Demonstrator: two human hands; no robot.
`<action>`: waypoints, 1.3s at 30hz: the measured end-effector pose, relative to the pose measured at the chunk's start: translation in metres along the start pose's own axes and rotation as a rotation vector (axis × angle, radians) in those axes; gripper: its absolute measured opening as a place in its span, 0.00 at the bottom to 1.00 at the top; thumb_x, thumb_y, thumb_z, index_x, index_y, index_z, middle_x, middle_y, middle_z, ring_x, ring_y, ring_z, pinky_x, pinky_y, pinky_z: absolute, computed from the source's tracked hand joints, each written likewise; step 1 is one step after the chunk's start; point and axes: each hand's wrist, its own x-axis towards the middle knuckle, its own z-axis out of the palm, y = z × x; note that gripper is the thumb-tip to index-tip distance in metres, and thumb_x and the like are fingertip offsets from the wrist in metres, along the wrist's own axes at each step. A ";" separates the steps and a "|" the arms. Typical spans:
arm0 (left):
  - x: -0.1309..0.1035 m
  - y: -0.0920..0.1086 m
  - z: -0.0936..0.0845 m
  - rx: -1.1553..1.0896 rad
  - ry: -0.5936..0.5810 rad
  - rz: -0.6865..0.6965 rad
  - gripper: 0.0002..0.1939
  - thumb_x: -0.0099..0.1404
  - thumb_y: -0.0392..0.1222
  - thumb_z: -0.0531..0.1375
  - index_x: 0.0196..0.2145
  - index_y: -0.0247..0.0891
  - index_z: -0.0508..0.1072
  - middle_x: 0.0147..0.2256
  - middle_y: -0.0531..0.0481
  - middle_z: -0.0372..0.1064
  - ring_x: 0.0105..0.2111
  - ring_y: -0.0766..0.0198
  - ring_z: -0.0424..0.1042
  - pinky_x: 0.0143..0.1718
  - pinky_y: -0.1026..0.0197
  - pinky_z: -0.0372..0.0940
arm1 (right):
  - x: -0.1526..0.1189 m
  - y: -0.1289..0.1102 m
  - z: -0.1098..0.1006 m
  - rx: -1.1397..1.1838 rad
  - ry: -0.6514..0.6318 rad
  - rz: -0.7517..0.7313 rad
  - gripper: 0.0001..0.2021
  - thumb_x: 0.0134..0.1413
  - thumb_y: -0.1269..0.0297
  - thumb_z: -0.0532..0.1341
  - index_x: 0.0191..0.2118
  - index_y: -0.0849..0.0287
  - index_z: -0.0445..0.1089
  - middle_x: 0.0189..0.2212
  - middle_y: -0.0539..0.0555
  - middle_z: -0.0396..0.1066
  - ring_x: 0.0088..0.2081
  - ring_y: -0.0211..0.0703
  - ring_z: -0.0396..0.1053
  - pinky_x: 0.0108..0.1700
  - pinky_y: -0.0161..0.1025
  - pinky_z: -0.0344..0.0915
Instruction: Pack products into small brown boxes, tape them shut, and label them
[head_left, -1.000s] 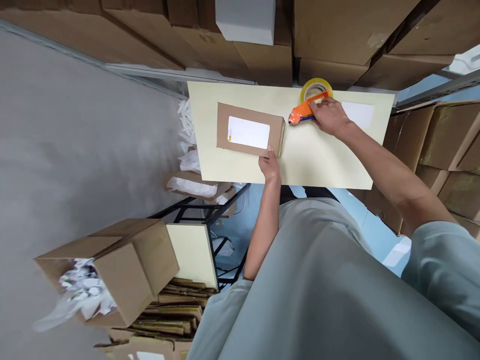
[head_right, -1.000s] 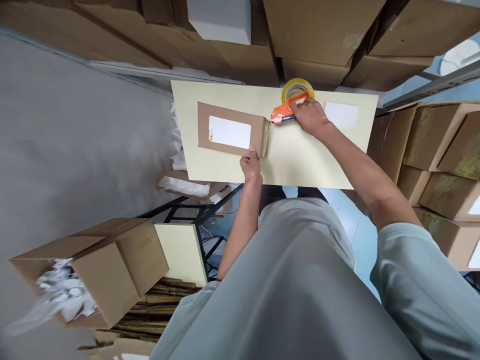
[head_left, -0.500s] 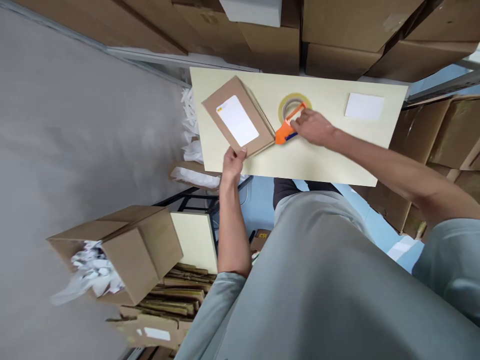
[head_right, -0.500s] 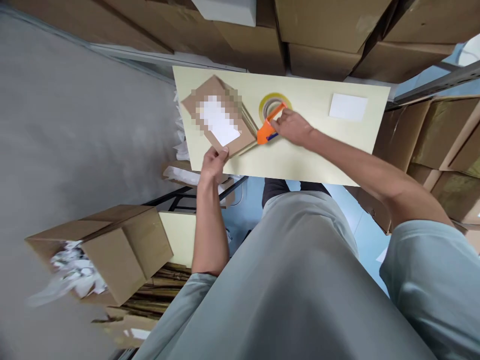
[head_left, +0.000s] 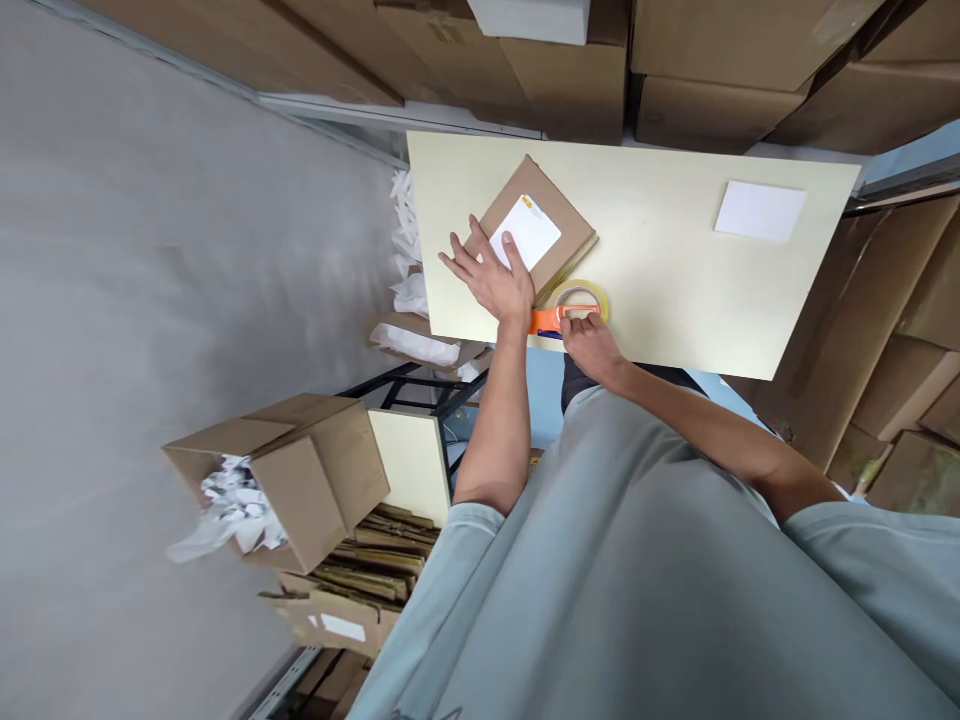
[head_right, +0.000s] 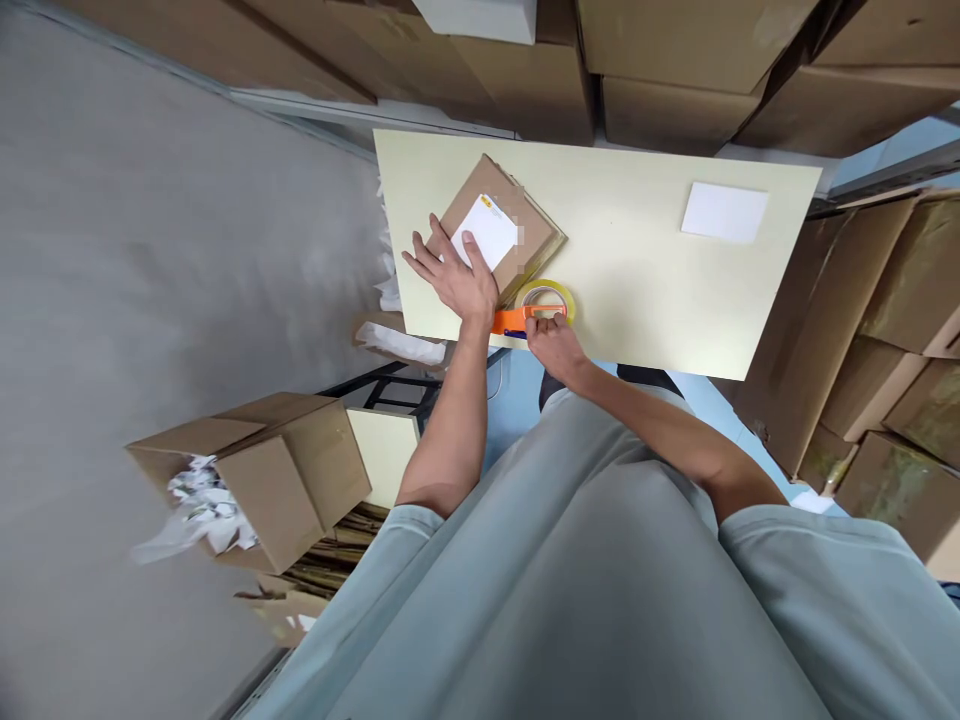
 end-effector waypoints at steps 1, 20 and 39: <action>-0.001 0.004 -0.002 -0.004 -0.018 -0.004 0.44 0.77 0.83 0.49 0.46 0.38 0.84 0.73 0.32 0.70 0.83 0.59 0.09 0.81 0.38 0.19 | -0.002 0.003 0.000 0.008 -0.008 0.001 0.23 0.71 0.83 0.46 0.62 0.77 0.72 0.48 0.75 0.83 0.50 0.61 0.81 0.60 0.54 0.67; 0.013 -0.037 -0.004 0.449 -0.022 0.072 0.41 0.81 0.69 0.58 0.81 0.46 0.61 0.86 0.46 0.40 0.86 0.36 0.26 0.84 0.21 0.42 | -0.101 0.201 -0.028 -0.169 0.124 0.330 0.20 0.78 0.64 0.54 0.63 0.75 0.70 0.45 0.74 0.83 0.45 0.61 0.79 0.58 0.54 0.67; 0.055 -0.036 -0.023 0.600 -0.247 0.407 0.38 0.83 0.69 0.52 0.77 0.42 0.68 0.84 0.42 0.49 0.86 0.42 0.27 0.84 0.27 0.26 | -0.020 0.125 -0.042 -0.079 0.070 0.208 0.25 0.77 0.73 0.47 0.71 0.81 0.62 0.52 0.78 0.82 0.51 0.62 0.80 0.62 0.56 0.66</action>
